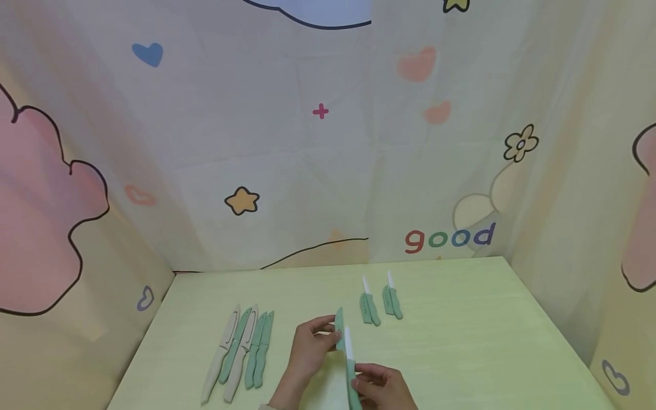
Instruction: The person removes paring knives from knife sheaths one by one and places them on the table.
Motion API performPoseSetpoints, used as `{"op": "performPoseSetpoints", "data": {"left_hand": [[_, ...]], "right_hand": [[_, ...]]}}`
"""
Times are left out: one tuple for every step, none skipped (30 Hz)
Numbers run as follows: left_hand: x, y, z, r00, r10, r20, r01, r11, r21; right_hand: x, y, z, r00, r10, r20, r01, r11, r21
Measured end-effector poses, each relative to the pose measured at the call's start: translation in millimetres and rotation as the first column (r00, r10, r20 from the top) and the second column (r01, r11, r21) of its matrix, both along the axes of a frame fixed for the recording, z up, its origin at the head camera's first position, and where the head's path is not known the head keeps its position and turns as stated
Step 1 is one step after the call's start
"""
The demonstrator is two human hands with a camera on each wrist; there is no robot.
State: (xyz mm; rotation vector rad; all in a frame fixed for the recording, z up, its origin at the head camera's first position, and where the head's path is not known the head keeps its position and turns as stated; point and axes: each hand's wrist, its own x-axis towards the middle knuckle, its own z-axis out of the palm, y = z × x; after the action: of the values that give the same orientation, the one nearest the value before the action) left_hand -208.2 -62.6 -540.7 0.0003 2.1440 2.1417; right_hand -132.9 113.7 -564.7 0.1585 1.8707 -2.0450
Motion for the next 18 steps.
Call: {"op": "performPoseSetpoints", "data": {"left_hand": [[0.5,0,-0.4,1.000,-0.004,0.000,0.004,1.000,0.002],[1.0,1,-0.7,1.000,-0.007,0.002,0.007,1.000,0.001],[1.6,1,-0.9,1.000,-0.008,0.006,0.008,1.000,0.001],[2.2,1,-1.2,1.000,-0.010,0.011,0.010,1.000,0.001],[3.0,2,-1.5,1.000,-0.013,0.015,0.013,1.000,0.004],[3.6,2,-1.8,1.000,-0.014,0.016,0.014,1.000,0.007],[4.2,2,-2.4,1.000,-0.016,0.015,0.016,1.000,0.009],[4.8,2,-3.0,1.000,-0.020,0.017,0.019,1.000,0.015],[5.3,2,-3.8,1.000,-0.023,0.016,0.023,1.000,0.021],[7.7,3,0.1,1.000,-0.027,0.013,0.026,0.999,0.025],[10.5,3,5.1,0.999,-0.031,0.010,0.031,0.999,0.026],[12.8,4,9.0,0.999,-0.035,0.008,0.035,0.999,0.027],[14.4,4,11.2,0.999,-0.038,0.008,0.038,0.999,0.026],[15.1,4,11.8,0.999,-0.040,0.010,0.040,0.999,0.029],[15.7,4,12.2,0.999,-0.040,0.009,0.040,0.999,0.027],[16.2,4,12.4,0.999,-0.040,0.009,0.039,0.999,0.027],[14.4,4,7.5,0.999,-0.039,0.011,0.039,0.999,0.030],[12.4,5,1.6,0.999,-0.037,0.012,0.036,0.999,0.030]], "right_hand": [[0.0,0,0.8,1.000,-0.003,-0.003,0.003,1.000,0.005],[-0.1,0,1.4,1.000,-0.005,-0.005,0.005,1.000,0.008],[-0.4,0,2.0,1.000,-0.006,-0.007,0.006,1.000,0.012],[-0.9,0,2.3,1.000,-0.007,-0.009,0.007,1.000,0.013],[-1.4,1,2.1,1.000,-0.006,-0.012,0.007,1.000,0.017],[-2.0,2,1.2,1.000,-0.005,-0.018,0.005,1.000,0.016],[-2.9,3,0.4,1.000,-0.003,-0.023,0.004,1.000,0.013],[-3.9,3,-1.0,1.000,-0.003,-0.028,0.003,1.000,0.011],[-5.0,4,-2.5,0.999,-0.003,-0.032,0.003,1.000,0.008],[-5.9,5,-3.6,0.999,-0.002,-0.039,0.002,1.000,0.003],[-6.8,6,-4.9,0.999,-0.002,-0.044,0.002,1.000,0.000],[-7.7,6,-5.9,0.999,-0.001,-0.049,0.001,1.000,-0.005],[-8.3,7,-6.2,0.999,0.001,-0.052,-0.001,1.000,-0.008],[-8.6,7,-6.1,0.998,0.003,-0.056,-0.003,1.000,-0.008],[-8.8,7,-5.3,0.998,0.005,-0.060,-0.005,1.000,-0.007],[-8.7,7,-4.0,0.998,0.007,-0.065,-0.007,1.000,-0.006],[-8.8,7,-3.0,0.998,0.008,-0.068,-0.009,1.000,-0.005],[-8.7,8,-1.7,0.997,0.009,-0.073,-0.010,1.000,-0.004]]}}
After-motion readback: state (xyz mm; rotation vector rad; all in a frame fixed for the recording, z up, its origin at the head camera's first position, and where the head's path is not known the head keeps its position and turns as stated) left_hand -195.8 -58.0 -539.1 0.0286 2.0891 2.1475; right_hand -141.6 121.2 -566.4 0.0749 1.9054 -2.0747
